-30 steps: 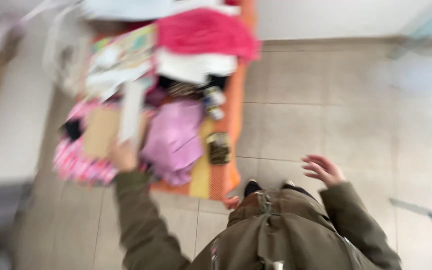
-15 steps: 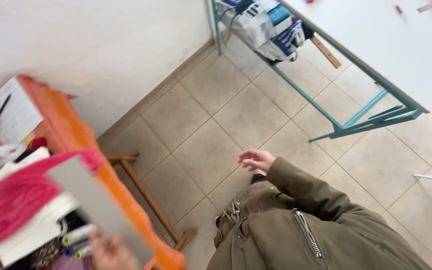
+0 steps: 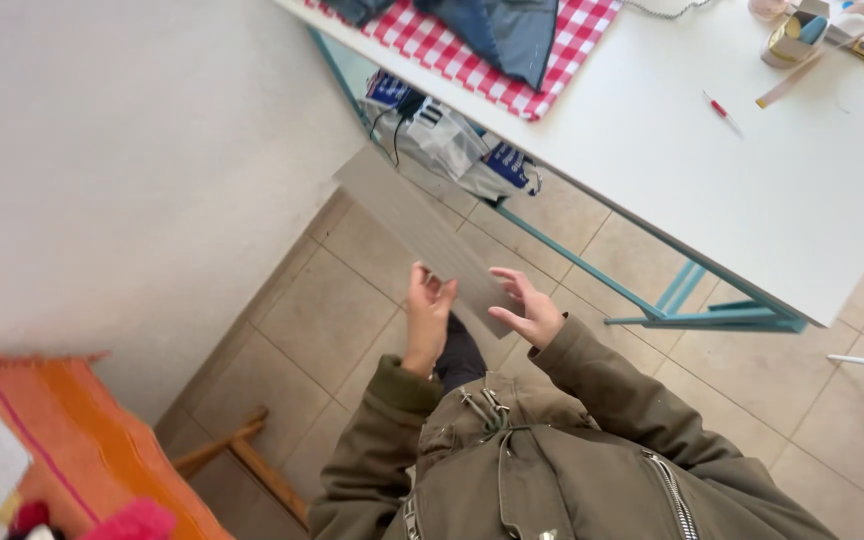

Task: The recorder is ironing a piece of denim fabric using a plastic template to guide the folds.

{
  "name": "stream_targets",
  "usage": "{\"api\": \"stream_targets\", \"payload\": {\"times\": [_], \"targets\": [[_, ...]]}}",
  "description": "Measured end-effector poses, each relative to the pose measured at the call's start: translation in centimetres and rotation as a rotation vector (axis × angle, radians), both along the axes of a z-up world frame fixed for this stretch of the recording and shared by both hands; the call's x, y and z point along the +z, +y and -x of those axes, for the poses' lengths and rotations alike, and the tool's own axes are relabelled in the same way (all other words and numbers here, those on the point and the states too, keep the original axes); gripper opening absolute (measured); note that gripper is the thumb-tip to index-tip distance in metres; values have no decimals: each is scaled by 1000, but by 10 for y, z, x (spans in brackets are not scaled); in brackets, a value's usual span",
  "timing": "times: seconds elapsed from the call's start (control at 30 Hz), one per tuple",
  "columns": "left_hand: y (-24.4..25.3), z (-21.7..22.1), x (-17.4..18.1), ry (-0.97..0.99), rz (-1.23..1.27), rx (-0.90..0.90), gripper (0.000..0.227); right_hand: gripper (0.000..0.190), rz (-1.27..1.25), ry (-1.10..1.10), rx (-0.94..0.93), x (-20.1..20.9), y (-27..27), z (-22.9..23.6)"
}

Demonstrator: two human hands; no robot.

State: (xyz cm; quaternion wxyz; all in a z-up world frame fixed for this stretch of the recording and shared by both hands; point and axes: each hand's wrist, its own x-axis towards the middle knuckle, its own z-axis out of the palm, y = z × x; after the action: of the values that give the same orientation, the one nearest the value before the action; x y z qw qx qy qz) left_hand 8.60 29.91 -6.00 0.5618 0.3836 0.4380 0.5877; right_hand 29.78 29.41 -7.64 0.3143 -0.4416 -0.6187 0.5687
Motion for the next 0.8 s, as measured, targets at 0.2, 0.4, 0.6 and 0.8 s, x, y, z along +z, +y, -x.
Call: {"api": "stream_targets", "payload": {"times": [0.2,0.4,0.6,0.8], "targets": [[177,-25,-32,29,50,-302,39,103,-342,-285,-377,-9,122,28],[361,-45,13,447,-110,-782,42,107,-160,-453,-625,-32,194,-28],[566,-67,35,1064,-641,-878,56,106,11,-569,-658,-63,209,-100],[706,-107,18,1321,-792,-581,71,101,275,-198,-804,-45,349,-73]]}}
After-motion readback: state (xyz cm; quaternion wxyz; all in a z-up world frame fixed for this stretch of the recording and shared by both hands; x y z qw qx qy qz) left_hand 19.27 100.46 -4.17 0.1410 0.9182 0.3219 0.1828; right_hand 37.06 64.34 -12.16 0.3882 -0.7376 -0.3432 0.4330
